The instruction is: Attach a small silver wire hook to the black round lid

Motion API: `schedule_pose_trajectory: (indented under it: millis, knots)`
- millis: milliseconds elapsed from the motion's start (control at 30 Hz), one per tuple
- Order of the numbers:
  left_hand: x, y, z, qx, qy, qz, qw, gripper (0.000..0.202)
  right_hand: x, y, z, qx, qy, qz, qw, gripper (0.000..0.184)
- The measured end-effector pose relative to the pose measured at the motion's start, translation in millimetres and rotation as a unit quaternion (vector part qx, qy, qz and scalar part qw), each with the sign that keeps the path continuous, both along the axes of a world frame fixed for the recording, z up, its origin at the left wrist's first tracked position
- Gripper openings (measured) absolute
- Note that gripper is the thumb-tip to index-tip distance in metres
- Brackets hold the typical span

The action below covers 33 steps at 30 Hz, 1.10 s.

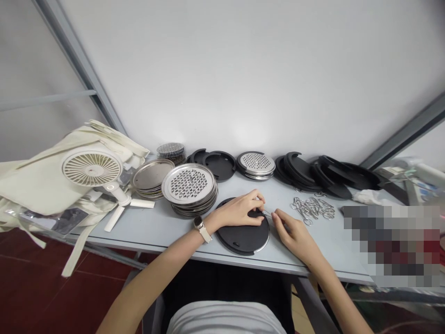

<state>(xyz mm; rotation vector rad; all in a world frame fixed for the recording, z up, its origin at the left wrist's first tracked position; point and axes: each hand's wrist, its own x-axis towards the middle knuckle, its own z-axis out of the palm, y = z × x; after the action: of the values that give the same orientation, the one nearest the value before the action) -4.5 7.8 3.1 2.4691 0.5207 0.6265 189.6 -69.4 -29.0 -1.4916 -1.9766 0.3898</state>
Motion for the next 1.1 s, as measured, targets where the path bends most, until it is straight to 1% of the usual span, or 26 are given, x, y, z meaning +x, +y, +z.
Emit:
schedule_pose_trajectory:
  millis: [100,300,400,467,500,567,633,700,800,967,1100]
  knots:
    - [-0.2,-0.3,0.2,0.017,0.007,-0.005,1.000,0.010,1.0,-1.7,3.0,0.003,0.018,-0.017,1.000,0.030]
    - [0.7,-0.9,-0.3,0.014,0.008,-0.001,1.000,0.012,2.2,-3.0,3.7,-0.029,0.030,-0.003,0.999,0.032]
    - [1.4,-1.4,-0.5,0.013,0.006,0.010,1.000,0.017,1.8,-2.7,3.0,-0.010,0.043,-0.024,0.999,0.031]
    - [1.5,-2.2,-0.2,0.009,-0.003,0.016,1.000,0.025,0.9,-1.8,2.4,0.012,0.053,-0.039,0.998,0.030]
    - [1.4,-2.6,0.0,0.006,-0.007,0.016,1.000,0.030,0.3,-1.1,1.9,0.017,0.052,-0.036,0.998,0.028]
    - [1.0,-3.5,0.7,0.006,-0.014,0.010,1.000,0.037,-1.2,0.8,0.1,0.016,0.028,-0.008,0.999,0.026]
    - [0.5,-4.2,1.7,0.010,-0.016,0.005,1.000,0.038,-2.4,2.8,-2.4,0.011,-0.011,0.026,1.000,0.023]
    - [0.3,-4.8,2.8,0.015,-0.014,0.003,1.000,0.038,-3.0,4.4,-4.9,0.012,-0.037,0.038,0.999,0.023]
    - [0.5,-5.3,4.7,0.018,-0.008,0.007,1.000,0.036,-3.0,6.2,-6.5,0.010,-0.045,0.032,0.998,0.023]
    - [0.3,-5.6,5.7,0.057,0.026,0.025,0.998,0.021,-4.0,9.3,-5.3,0.002,-0.055,0.044,0.998,0.023]
    - [-0.2,-5.4,5.1,0.081,0.037,0.038,0.995,0.020,-5.3,11.3,-6.7,0.002,-0.060,0.020,0.998,0.023]
